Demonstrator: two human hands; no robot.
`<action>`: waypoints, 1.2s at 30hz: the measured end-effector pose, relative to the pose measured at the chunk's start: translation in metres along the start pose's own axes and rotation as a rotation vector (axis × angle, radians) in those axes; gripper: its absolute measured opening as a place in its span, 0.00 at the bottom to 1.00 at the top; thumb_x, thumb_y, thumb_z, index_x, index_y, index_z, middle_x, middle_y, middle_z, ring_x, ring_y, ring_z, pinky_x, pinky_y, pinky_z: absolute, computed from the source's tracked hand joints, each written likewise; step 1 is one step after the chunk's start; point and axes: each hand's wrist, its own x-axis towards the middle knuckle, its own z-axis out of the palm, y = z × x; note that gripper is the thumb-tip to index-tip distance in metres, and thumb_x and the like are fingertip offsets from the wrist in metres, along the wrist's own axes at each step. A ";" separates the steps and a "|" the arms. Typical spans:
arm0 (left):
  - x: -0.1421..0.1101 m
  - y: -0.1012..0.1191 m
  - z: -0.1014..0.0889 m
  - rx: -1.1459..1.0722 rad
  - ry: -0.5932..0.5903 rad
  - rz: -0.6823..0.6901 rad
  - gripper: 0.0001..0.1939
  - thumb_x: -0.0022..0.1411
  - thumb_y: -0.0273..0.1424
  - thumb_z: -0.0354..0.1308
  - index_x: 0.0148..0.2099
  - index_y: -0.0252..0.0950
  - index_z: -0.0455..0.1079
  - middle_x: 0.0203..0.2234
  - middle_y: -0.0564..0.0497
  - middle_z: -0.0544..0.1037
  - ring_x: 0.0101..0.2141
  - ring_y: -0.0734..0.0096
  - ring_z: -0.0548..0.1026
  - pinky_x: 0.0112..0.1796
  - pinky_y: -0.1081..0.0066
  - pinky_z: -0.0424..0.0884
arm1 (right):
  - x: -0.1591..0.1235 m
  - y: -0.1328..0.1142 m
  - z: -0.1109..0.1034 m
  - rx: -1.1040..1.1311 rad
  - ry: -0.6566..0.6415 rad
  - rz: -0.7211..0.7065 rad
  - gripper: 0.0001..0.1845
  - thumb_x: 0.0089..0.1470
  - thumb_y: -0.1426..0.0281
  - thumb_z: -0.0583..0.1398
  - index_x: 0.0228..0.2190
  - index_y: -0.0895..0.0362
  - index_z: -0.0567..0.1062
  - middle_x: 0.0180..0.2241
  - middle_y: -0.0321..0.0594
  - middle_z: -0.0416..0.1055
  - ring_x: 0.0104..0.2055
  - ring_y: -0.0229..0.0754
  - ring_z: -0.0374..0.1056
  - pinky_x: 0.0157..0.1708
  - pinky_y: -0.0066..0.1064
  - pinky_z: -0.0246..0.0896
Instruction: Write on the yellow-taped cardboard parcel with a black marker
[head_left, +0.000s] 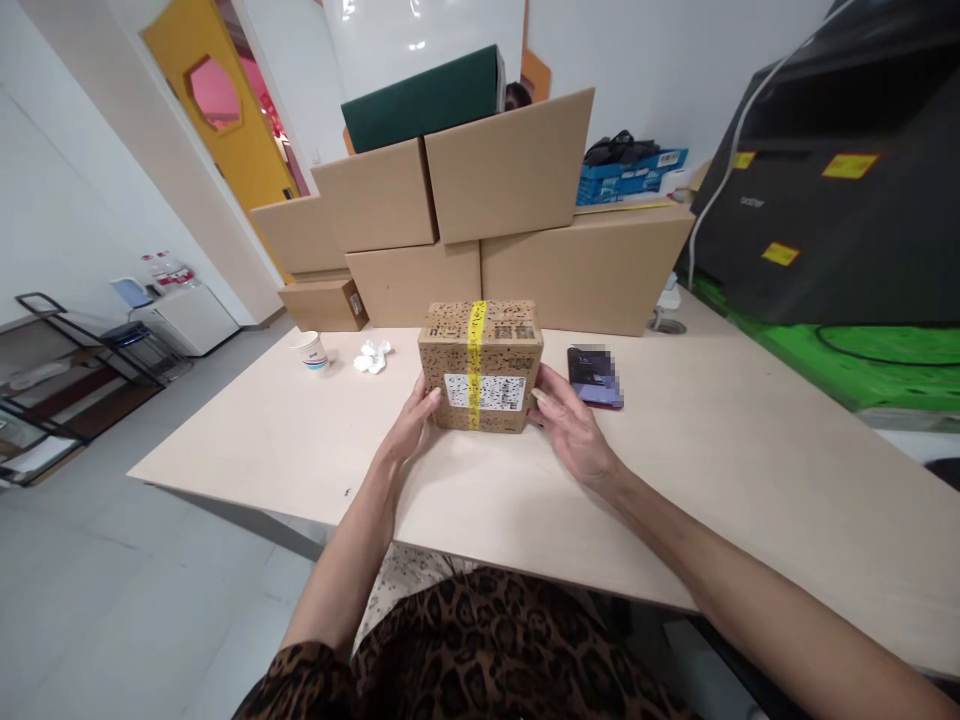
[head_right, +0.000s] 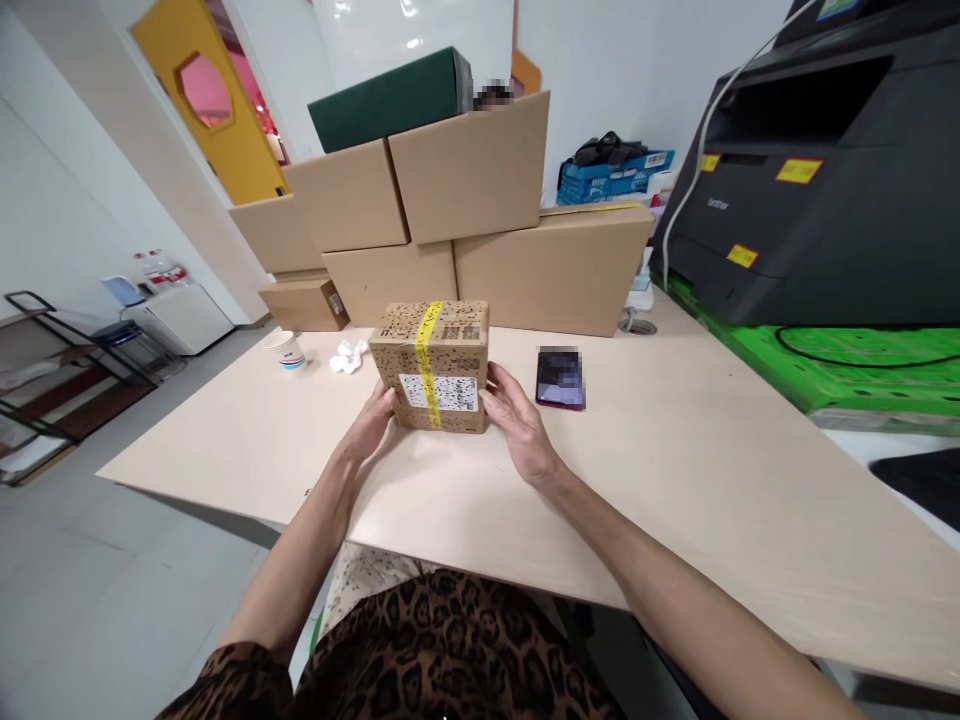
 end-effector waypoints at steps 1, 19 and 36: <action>-0.001 0.002 0.000 0.004 0.015 0.008 0.35 0.60 0.53 0.68 0.66 0.46 0.70 0.70 0.47 0.67 0.71 0.45 0.59 0.66 0.50 0.59 | 0.002 0.000 -0.001 0.025 0.007 0.001 0.33 0.55 0.48 0.65 0.61 0.40 0.71 0.67 0.36 0.68 0.70 0.54 0.61 0.63 0.51 0.64; 0.000 0.002 -0.002 -0.253 0.192 0.012 0.31 0.55 0.56 0.70 0.52 0.41 0.78 0.56 0.48 0.80 0.63 0.50 0.71 0.63 0.56 0.67 | 0.013 0.003 -0.011 0.136 0.087 0.031 0.26 0.59 0.41 0.56 0.44 0.44 0.82 0.60 0.36 0.76 0.70 0.53 0.61 0.67 0.53 0.58; -0.001 0.009 -0.013 -0.303 0.200 0.108 0.28 0.60 0.40 0.67 0.62 0.45 0.74 0.70 0.50 0.66 0.74 0.56 0.54 0.71 0.58 0.54 | 0.012 0.013 -0.010 0.102 0.036 0.084 0.30 0.51 0.48 0.69 0.54 0.42 0.78 0.61 0.37 0.75 0.67 0.54 0.65 0.68 0.54 0.58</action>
